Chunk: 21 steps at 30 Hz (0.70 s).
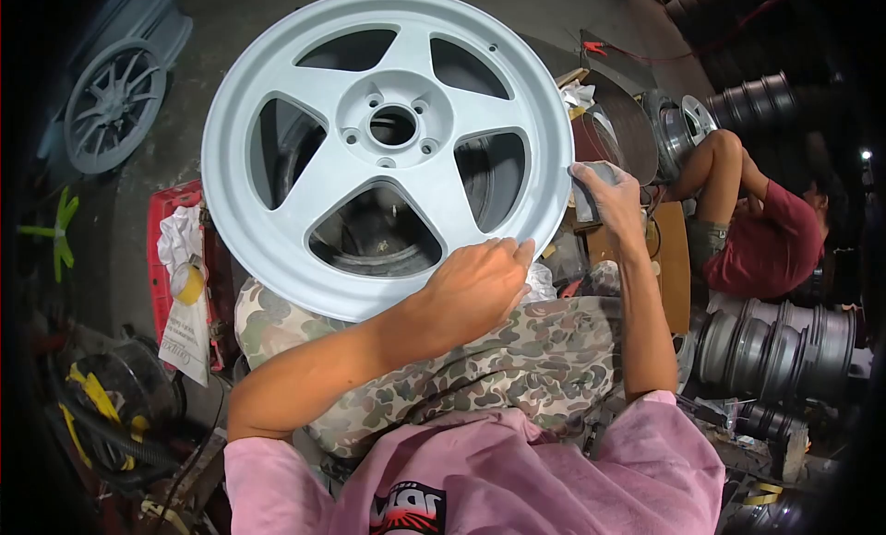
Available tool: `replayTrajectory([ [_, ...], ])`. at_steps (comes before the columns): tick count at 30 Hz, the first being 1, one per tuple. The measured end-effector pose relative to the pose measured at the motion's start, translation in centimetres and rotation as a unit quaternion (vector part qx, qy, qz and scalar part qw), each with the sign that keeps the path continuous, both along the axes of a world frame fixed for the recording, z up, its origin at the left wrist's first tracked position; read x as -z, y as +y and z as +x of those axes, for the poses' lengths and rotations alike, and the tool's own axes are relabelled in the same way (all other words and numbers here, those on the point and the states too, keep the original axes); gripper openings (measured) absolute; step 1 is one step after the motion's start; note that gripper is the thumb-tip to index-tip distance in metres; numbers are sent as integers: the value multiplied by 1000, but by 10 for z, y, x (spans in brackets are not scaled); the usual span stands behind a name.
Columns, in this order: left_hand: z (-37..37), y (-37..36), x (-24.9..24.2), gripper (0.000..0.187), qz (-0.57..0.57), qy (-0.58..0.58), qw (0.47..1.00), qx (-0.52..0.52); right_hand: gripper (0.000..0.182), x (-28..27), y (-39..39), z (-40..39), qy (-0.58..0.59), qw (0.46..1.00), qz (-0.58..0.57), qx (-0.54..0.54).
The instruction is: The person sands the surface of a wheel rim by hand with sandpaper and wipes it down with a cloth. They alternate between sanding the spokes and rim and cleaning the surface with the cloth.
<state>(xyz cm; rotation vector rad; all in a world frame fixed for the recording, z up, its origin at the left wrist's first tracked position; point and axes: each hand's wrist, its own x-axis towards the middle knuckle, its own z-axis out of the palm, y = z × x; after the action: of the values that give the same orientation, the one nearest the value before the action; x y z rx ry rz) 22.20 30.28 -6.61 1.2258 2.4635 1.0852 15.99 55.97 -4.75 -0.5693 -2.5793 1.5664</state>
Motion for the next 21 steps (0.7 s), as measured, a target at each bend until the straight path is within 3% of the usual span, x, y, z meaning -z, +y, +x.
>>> replayTrajectory([
  [6,1,-2,-2,50,15,11,1000,-21,27,12,8,-2,19,1000,-2,-6],
  [14,0,-4,-3,49,5,34,999,-21,42,-6,-2,-15,4,970,243,-24],
  [21,-2,-3,-4,49,-1,13,1000,-14,55,-7,2,-30,7,977,209,-34],
])
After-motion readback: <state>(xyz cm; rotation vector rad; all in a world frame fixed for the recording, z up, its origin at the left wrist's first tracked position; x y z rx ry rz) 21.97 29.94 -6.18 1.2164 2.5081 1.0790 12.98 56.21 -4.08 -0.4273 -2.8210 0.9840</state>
